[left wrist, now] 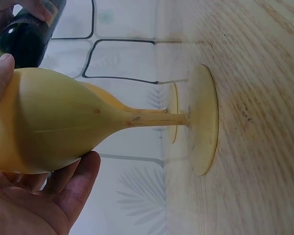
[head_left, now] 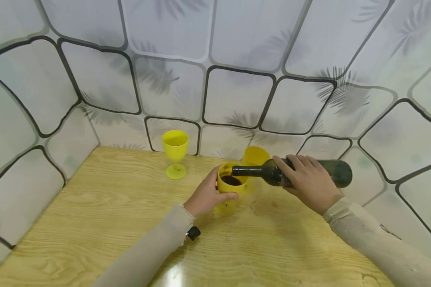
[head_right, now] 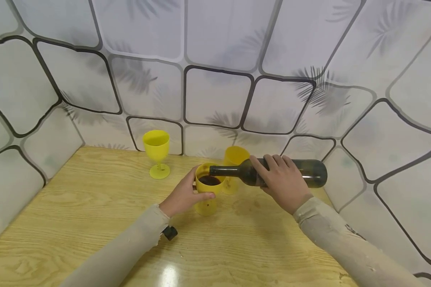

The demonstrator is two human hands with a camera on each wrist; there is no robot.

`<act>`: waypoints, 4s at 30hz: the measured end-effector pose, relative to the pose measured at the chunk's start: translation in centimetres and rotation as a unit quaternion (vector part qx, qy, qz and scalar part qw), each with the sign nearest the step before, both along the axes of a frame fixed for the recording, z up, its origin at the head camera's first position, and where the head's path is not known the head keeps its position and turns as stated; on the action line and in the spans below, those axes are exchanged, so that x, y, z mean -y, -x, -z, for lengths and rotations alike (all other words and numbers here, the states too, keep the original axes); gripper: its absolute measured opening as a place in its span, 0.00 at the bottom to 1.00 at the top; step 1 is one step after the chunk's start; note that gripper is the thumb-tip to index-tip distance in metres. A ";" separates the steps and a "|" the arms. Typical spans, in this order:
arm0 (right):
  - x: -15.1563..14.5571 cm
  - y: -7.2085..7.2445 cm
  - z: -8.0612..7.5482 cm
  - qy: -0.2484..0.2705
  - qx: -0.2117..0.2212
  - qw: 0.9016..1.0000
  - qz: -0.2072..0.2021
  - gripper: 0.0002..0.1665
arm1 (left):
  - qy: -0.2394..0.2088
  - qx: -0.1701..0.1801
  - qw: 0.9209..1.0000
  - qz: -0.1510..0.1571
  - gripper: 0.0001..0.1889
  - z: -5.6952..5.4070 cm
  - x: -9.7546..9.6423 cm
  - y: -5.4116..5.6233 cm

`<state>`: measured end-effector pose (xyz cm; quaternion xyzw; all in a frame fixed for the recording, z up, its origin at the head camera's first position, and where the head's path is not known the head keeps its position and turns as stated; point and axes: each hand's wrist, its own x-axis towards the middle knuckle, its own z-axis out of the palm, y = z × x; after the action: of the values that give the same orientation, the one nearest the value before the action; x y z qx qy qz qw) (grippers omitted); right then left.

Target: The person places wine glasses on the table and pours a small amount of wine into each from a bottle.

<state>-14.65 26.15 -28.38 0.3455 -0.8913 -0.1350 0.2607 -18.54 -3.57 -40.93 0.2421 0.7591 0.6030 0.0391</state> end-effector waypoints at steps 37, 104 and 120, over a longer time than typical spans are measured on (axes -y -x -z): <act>0.0 -0.2 -0.2 -0.008 0.002 1.000 0.007 0.55 | 0.001 0.001 1.000 0.000 0.43 -0.2 -0.1 -0.1; 0.1 0.3 1.4 0.052 0.015 0.998 -0.010 0.58 | 0.004 0.007 1.000 0.004 0.44 -0.1 0.0 -0.2; 1.3 0.5 4.8 0.171 0.111 0.978 0.046 0.59 | 0.014 0.007 1.000 0.001 0.47 0.1 0.1 -0.2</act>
<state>-15.19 24.88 -33.21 0.2676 -0.9394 0.0467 0.2092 -18.35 -3.70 -41.04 0.2383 0.7667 0.5942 0.0481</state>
